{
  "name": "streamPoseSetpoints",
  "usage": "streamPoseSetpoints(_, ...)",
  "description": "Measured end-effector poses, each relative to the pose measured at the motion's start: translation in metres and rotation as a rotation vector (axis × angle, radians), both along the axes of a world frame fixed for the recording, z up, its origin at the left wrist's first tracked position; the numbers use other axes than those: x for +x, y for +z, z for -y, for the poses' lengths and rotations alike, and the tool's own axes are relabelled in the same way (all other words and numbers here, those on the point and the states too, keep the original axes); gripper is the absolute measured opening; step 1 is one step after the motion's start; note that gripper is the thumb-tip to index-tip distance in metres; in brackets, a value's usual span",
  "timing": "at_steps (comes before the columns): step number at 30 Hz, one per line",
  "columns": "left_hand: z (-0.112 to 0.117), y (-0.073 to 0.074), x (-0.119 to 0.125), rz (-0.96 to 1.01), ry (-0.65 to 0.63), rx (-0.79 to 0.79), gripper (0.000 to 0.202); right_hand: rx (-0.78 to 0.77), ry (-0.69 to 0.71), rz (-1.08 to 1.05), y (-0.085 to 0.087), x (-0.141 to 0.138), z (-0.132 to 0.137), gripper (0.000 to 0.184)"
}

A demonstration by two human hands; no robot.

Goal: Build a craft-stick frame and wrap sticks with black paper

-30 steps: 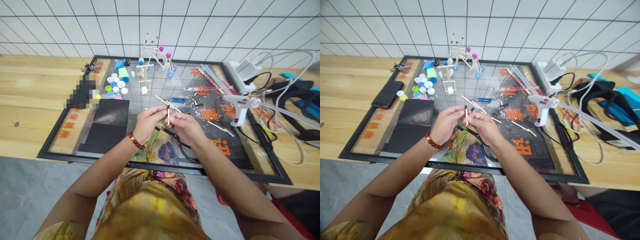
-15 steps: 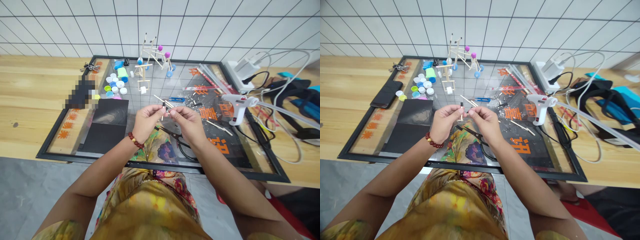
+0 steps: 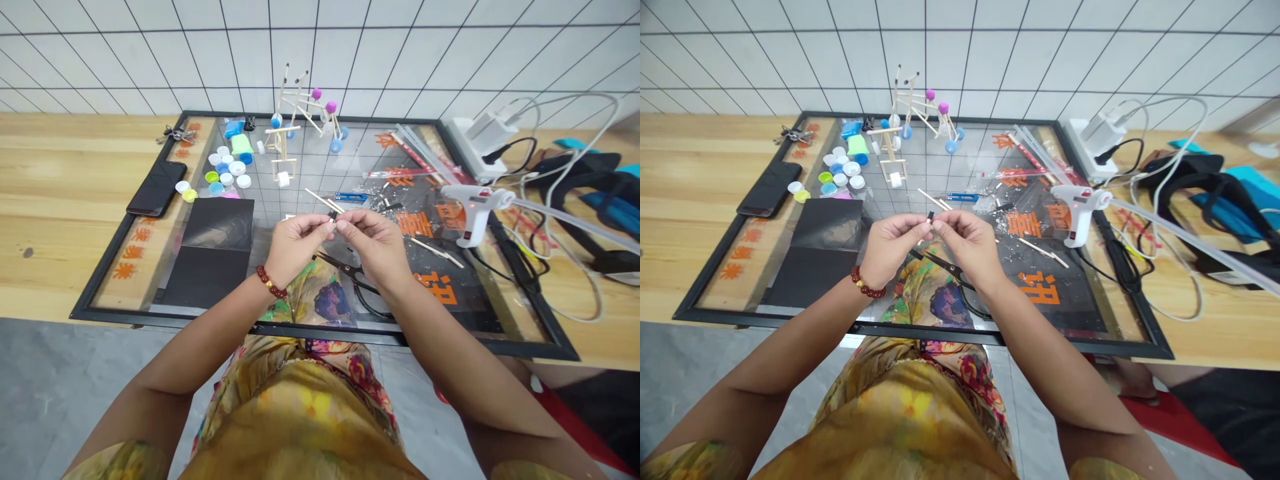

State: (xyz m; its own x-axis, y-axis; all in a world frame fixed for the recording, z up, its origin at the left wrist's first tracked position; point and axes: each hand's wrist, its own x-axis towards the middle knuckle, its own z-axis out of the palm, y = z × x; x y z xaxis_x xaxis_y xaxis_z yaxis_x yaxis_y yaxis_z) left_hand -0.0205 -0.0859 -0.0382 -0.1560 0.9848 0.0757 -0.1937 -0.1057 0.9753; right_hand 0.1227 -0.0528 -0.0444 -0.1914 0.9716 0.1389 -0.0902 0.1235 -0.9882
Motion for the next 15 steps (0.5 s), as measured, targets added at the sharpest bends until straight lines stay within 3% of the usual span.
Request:
streamPoseSetpoints(10, 0.0018, 0.0008, -0.0014, -0.18, -0.024, 0.072, 0.008, -0.032, 0.013, -0.055, 0.001, 0.001, -0.0012, 0.03)
streamPoseSetpoints(15, 0.0026, 0.0002, 0.0003, -0.151, -0.062, 0.071, 0.012, -0.023, 0.017, -0.065, 0.0009, 0.0003, -0.0012, 0.031)
